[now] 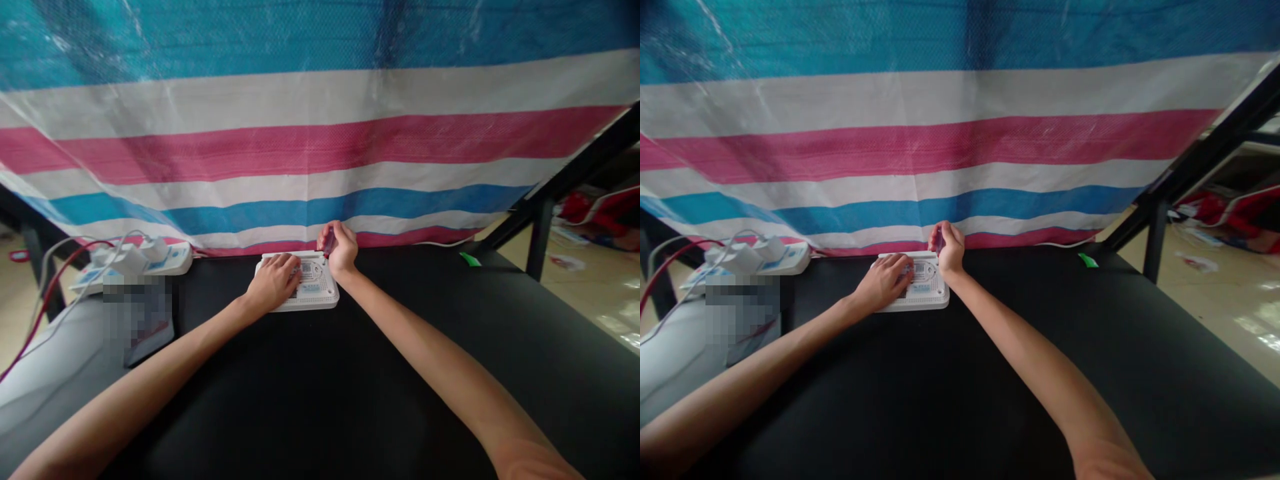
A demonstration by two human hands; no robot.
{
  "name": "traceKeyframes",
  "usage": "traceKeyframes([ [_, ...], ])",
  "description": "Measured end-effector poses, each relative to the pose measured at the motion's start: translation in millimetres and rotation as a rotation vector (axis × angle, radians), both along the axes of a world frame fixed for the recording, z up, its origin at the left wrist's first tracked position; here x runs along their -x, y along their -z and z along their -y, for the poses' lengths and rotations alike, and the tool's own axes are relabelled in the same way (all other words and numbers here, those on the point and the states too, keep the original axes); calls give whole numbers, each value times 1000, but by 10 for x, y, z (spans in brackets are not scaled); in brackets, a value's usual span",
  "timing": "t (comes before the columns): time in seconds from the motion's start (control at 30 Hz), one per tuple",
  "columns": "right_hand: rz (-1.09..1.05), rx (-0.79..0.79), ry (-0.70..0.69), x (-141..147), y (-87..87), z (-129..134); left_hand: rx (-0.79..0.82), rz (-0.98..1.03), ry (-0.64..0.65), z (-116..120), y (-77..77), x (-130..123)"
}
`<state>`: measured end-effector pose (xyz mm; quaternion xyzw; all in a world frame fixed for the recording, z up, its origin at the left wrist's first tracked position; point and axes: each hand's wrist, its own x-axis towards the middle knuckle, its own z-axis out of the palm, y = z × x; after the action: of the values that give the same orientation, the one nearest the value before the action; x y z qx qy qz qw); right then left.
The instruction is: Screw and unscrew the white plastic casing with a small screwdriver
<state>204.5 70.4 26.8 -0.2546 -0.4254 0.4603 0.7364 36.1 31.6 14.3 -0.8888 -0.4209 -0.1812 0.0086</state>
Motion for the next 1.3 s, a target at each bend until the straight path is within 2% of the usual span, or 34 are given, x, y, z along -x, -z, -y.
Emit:
traceKeyframes([
  [0.13,11,65,-55,5,-25,42,-3,-6,-2,1,-3,3],
  [0.37,13,49,-91,-19,-33,78,4,11,7,0,7,9],
  [0.63,80,38,-74,11,-23,37,9,19,9,13,-13,3],
  [0.87,36,30,-43,3,-32,85,3,17,7,3,-2,3],
  [1.13,37,7,-60,-33,3,3,-4,15,7,2,8,6],
  [1.3,52,52,-58,-42,-4,-7,13,13,7,5,1,6],
])
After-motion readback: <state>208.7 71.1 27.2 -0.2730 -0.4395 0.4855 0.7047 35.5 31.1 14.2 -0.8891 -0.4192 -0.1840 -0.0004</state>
